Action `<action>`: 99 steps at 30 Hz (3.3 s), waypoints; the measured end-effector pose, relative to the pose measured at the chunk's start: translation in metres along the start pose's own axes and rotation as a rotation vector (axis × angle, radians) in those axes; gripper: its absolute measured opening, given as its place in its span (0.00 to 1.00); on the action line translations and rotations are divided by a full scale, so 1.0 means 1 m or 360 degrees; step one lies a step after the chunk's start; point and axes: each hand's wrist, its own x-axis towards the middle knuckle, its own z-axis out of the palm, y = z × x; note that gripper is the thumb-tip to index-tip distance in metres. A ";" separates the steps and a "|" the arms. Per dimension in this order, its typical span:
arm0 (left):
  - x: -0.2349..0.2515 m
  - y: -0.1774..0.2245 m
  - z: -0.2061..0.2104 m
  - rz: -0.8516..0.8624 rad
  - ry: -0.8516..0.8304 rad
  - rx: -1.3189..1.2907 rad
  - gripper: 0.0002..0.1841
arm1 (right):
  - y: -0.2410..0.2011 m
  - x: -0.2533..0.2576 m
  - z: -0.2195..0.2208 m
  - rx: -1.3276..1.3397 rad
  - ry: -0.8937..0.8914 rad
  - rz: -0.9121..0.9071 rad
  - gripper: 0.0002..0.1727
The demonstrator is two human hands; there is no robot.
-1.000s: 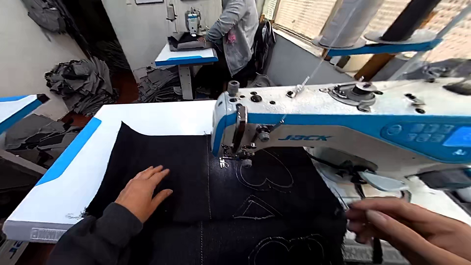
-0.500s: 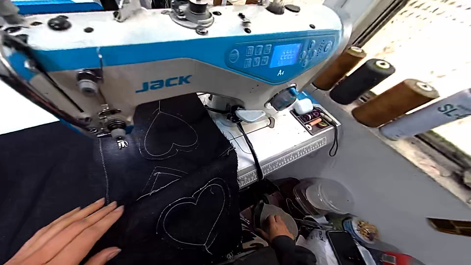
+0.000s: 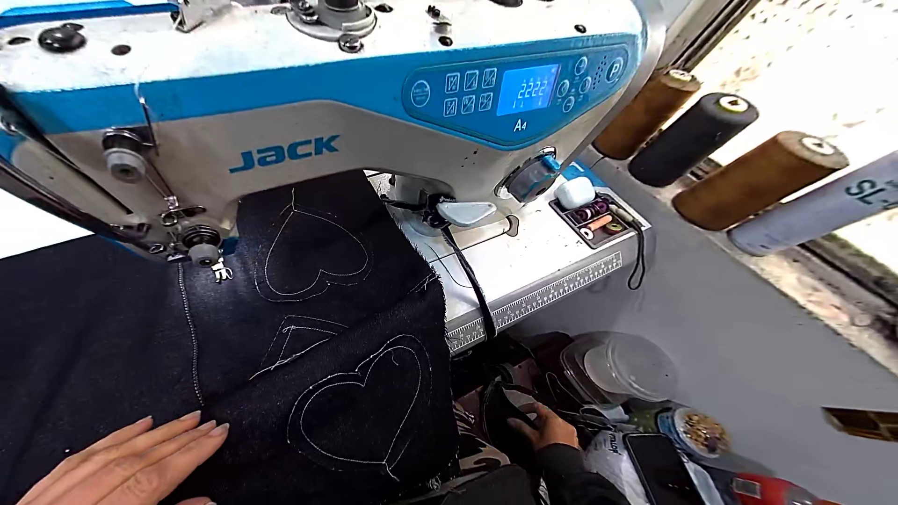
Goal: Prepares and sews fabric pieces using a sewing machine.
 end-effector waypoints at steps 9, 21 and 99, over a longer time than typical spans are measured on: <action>0.006 -0.013 0.016 0.0119 0.0332 -0.0036 0.18 | -0.091 -0.069 -0.167 -0.0229 0.0914 -0.1688 0.16; 0.013 -0.085 -0.033 -0.0411 0.0940 -0.0865 0.14 | -0.431 -0.140 -0.093 0.0307 0.0253 -0.2889 0.16; 0.080 -0.142 0.008 -0.1344 0.0448 -0.0271 0.20 | -0.422 -0.084 -0.017 -0.0029 0.0711 -0.2063 0.19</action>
